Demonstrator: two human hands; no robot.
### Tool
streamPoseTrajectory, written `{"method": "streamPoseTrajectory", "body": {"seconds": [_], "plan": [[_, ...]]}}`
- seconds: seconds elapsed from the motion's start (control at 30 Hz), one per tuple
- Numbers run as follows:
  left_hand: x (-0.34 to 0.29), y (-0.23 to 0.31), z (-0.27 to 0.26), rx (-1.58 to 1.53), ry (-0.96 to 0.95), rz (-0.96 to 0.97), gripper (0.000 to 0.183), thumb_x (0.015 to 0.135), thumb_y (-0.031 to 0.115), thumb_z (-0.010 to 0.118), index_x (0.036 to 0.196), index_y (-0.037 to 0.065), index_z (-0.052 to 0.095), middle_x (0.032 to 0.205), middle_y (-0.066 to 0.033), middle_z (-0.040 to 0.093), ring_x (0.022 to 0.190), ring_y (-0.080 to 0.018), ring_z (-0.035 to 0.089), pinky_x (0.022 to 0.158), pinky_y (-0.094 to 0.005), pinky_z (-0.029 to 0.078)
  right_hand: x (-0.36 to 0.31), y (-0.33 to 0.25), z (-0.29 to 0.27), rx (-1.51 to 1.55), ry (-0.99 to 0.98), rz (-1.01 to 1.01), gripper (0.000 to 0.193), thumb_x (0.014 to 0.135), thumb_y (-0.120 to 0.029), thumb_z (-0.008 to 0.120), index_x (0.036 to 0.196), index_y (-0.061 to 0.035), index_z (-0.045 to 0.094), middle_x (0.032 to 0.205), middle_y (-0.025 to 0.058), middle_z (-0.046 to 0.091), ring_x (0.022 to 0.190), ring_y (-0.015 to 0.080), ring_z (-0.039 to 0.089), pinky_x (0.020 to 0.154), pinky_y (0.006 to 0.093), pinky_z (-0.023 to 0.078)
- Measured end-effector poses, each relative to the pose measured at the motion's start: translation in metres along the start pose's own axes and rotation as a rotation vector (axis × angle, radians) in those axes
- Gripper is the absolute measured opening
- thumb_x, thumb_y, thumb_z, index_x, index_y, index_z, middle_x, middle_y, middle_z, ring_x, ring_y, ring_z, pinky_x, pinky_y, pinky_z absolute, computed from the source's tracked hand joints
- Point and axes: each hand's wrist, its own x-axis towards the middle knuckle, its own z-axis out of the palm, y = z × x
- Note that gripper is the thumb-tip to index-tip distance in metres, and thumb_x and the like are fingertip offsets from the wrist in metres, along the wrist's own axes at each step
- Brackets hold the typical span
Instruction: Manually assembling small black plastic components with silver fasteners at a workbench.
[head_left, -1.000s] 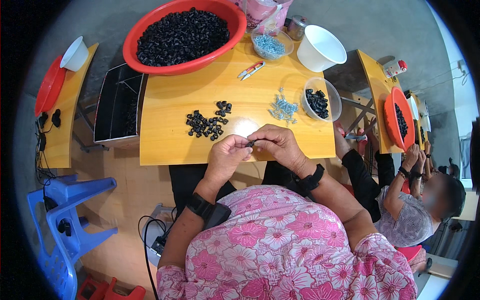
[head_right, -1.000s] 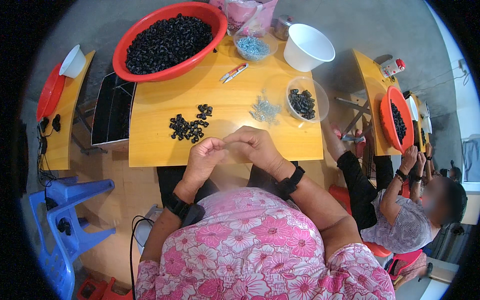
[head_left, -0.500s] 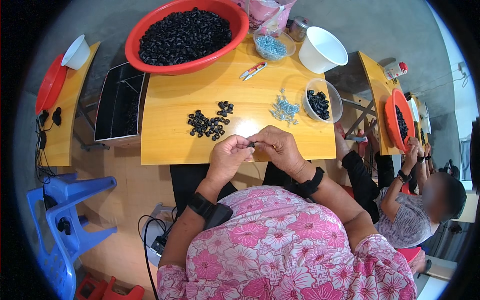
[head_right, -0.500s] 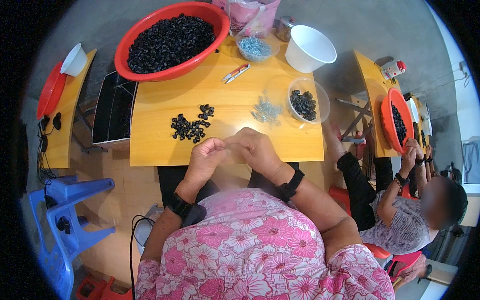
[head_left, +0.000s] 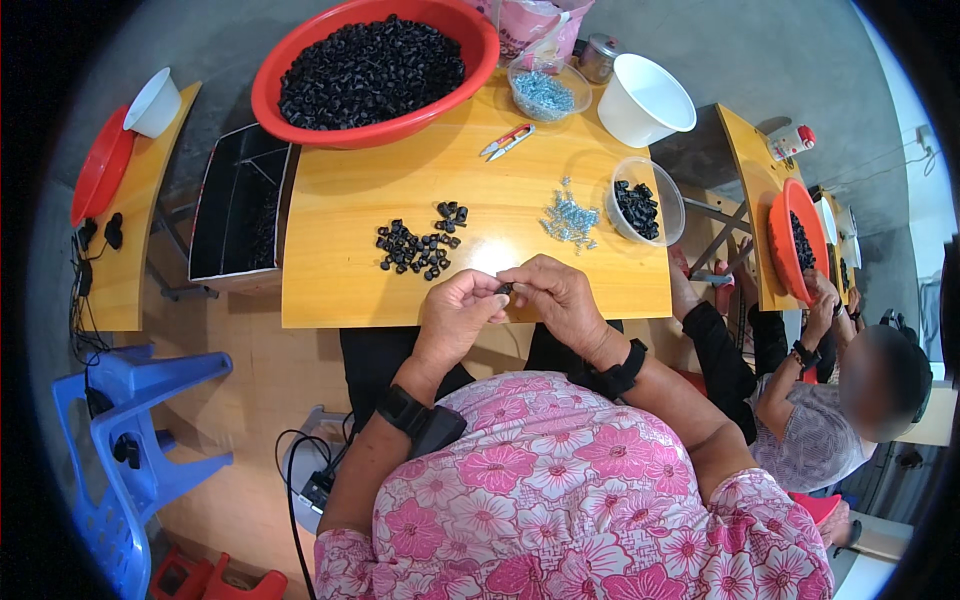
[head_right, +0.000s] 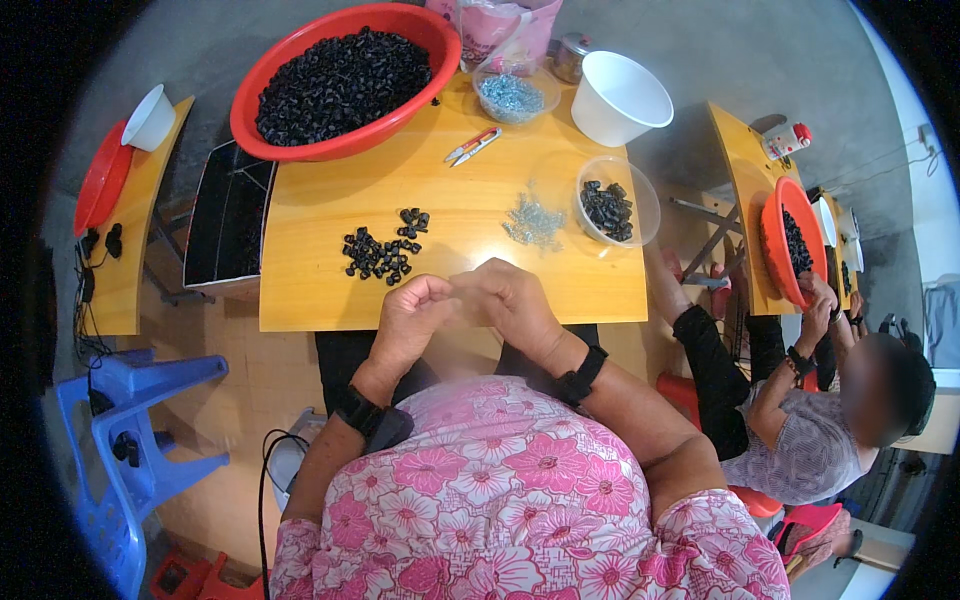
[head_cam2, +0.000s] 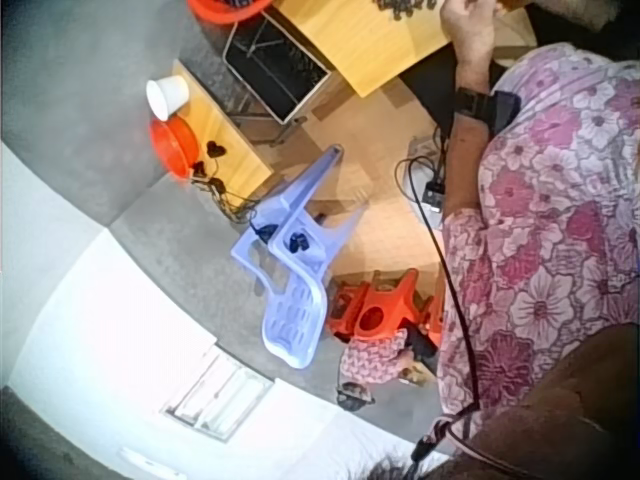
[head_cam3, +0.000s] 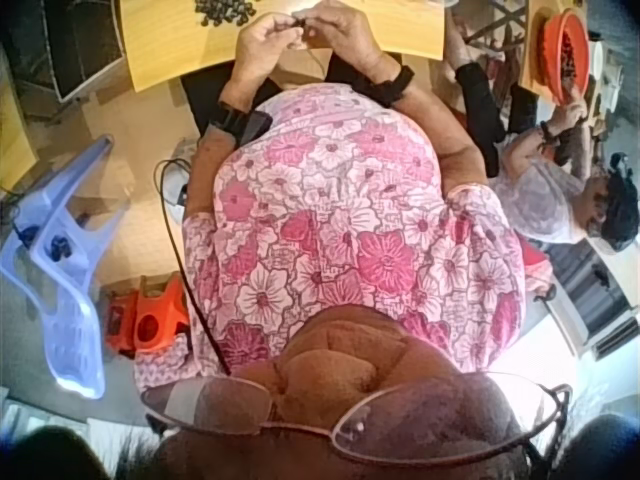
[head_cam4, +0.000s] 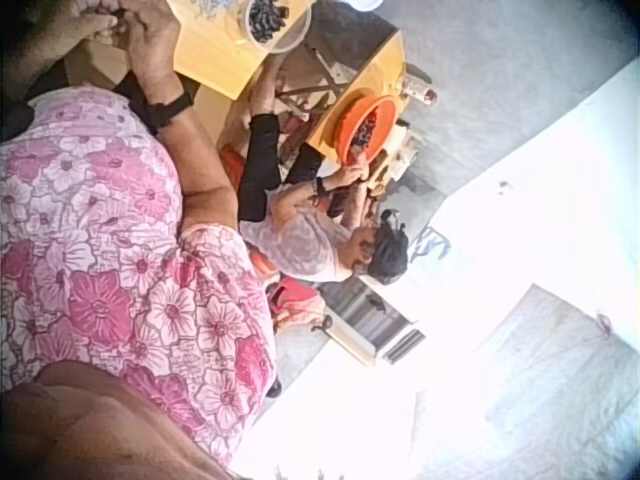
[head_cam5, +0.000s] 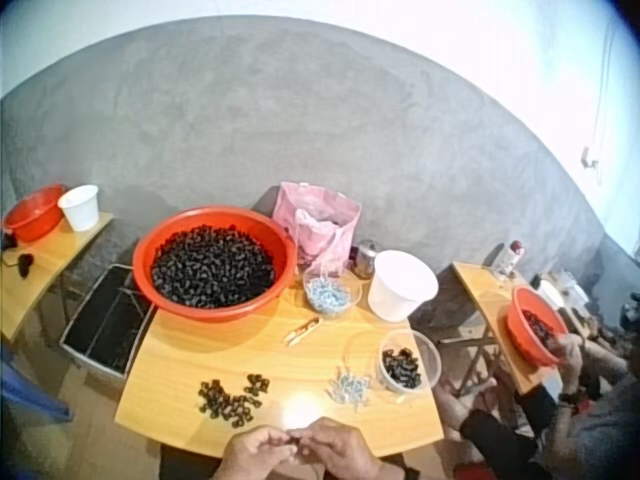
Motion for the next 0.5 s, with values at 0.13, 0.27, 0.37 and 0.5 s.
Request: {"method": "streamPoseTrajectory", "body": {"seconds": [0.13, 0.27, 0.37, 0.5], "plan": [[0.000, -0.002, -0.002, -0.003, -0.017, -0.020, 0.008, 0.085, 0.001, 0.065, 0.092, 0.001, 0.060, 0.084, 0.0014, 0.062, 0.074, -0.0037, 0.056, 0.065, -0.0188, 0.047, 0.002, 0.000, 0.001, 0.045, -0.025, 0.017, 0.022, 0.083, -0.001, 0.059, 0.102, -0.0065, 0.070, 0.081, 0.0074, 0.057, 0.077, 0.0186, 0.057, 0.069, 0.0281, 0.047], [0.000, -0.004, -0.003, 0.002, -0.019, -0.002, 0.012, 0.087, 0.002, 0.062, 0.097, -0.004, 0.060, 0.086, -0.0078, 0.065, 0.073, -0.0108, 0.064, 0.068, -0.0236, 0.054, 0.002, 0.003, 0.002, 0.028, -0.027, -0.020, 0.021, 0.084, -0.002, 0.060, 0.101, -0.0072, 0.071, 0.080, 0.0071, 0.057, 0.077, 0.0176, 0.056, 0.071, 0.0274, 0.046], [0.000, -0.005, -0.003, -0.004, -0.002, 0.018, 0.011, 0.087, 0.002, 0.062, 0.096, -0.004, 0.060, 0.086, -0.0074, 0.065, 0.073, -0.0110, 0.064, 0.066, -0.0237, 0.054, 0.002, 0.008, 0.005, -0.031, -0.033, -0.090, 0.030, 0.084, 0.009, 0.057, 0.107, -0.0061, 0.068, 0.086, 0.0068, 0.059, 0.083, 0.0174, 0.058, 0.073, 0.0256, 0.048], [0.001, 0.000, -0.001, -0.022, 0.044, 0.001, 0.011, 0.088, 0.005, 0.064, 0.095, -0.003, 0.060, 0.084, -0.0067, 0.066, 0.072, -0.0100, 0.063, 0.064, -0.0232, 0.054, 0.000, 0.010, 0.013, -0.105, 0.002, -0.198, 0.041, 0.081, 0.010, 0.060, 0.118, -0.0081, 0.062, 0.095, 0.0089, 0.058, 0.088, 0.0207, 0.058, 0.077, 0.0279, 0.049]]}}
